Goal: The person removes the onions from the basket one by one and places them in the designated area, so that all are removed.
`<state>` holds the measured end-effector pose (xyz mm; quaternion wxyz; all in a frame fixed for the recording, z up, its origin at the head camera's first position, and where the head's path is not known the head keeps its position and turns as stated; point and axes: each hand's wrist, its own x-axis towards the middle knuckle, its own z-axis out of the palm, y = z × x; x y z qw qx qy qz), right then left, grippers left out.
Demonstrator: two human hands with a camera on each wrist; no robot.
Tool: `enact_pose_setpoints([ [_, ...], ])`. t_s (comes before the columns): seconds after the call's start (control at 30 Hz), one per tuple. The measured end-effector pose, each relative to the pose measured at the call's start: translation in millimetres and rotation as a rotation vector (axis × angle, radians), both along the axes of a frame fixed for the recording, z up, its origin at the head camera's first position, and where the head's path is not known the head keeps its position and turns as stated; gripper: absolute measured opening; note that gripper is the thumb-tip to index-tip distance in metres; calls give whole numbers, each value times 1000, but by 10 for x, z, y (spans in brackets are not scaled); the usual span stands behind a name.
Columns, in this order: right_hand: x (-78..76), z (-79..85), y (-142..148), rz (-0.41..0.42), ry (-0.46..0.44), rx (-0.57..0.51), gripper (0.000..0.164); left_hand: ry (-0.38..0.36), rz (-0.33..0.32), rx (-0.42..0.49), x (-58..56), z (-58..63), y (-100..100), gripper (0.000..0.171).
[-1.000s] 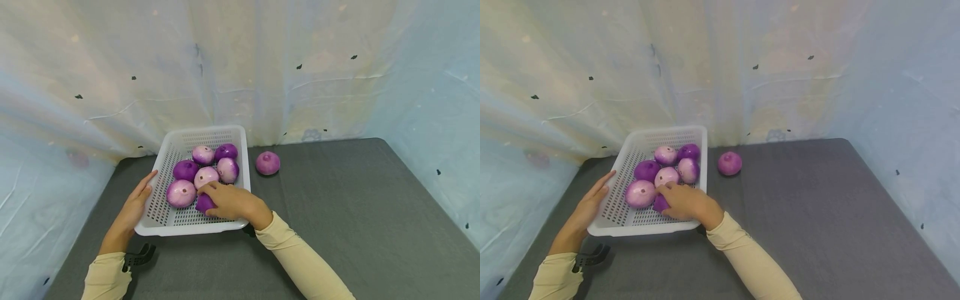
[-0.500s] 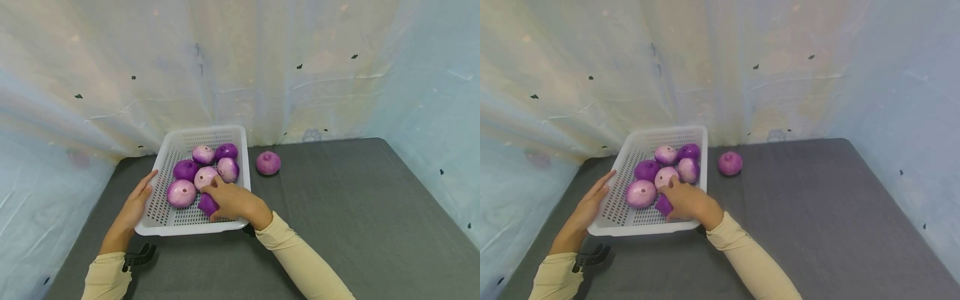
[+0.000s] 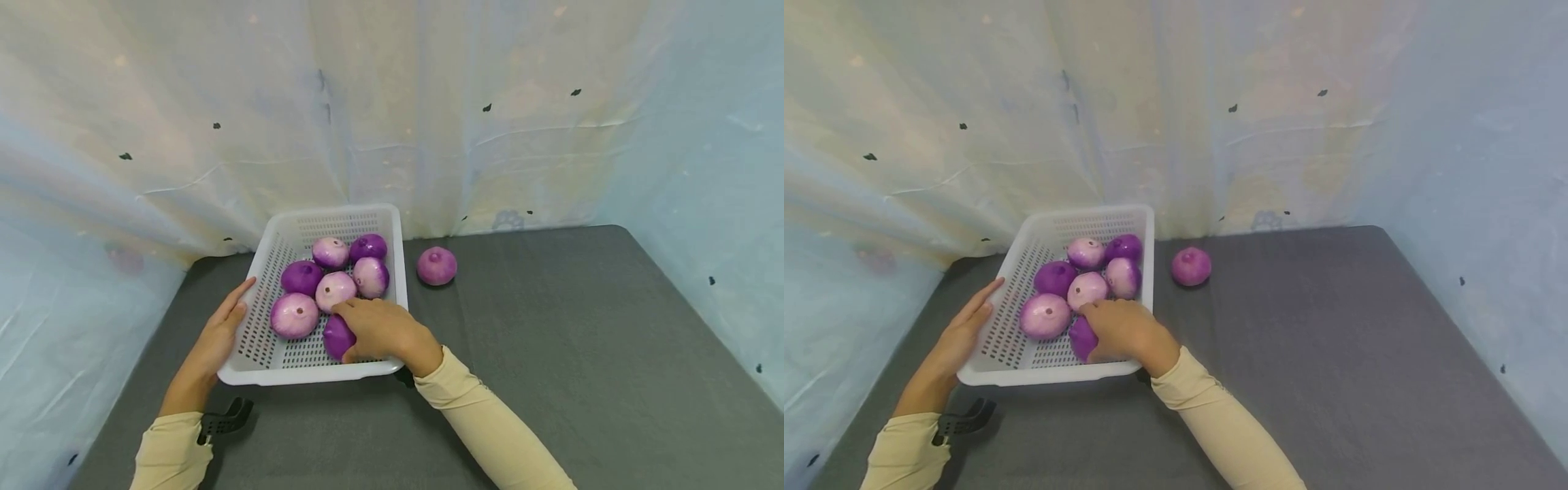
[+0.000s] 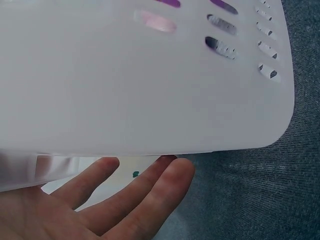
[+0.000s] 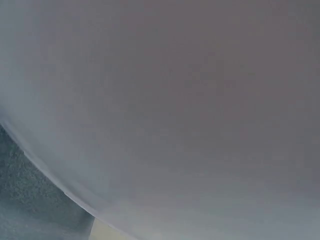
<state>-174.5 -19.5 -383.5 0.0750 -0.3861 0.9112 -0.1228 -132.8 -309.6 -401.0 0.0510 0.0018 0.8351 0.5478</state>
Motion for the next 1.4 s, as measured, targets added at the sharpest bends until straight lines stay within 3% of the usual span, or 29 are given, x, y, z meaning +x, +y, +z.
enact_pose_setpoints([
  [0.23, -46, 27, -6, 17, -8, -141, 79, -1, -8, 13, 1, 4, -25, 54],
  [0.57, -48, 145, 134, 13, 1, -243, 73, 4, -22, 31, -24, -2, 5, 55],
  [0.83, -68, 240, 353, -36, -39, -287, 83, -14, -18, 43, -12, -28, -14, 55],
  [1.17, -80, 284, 794, -41, -60, -408, 83, -36, -14, 82, 33, -30, -56, 54],
  [1.4, -136, 369, 1004, -87, -106, -426, 83, -32, -32, 86, 8, -25, -31, 54],
])
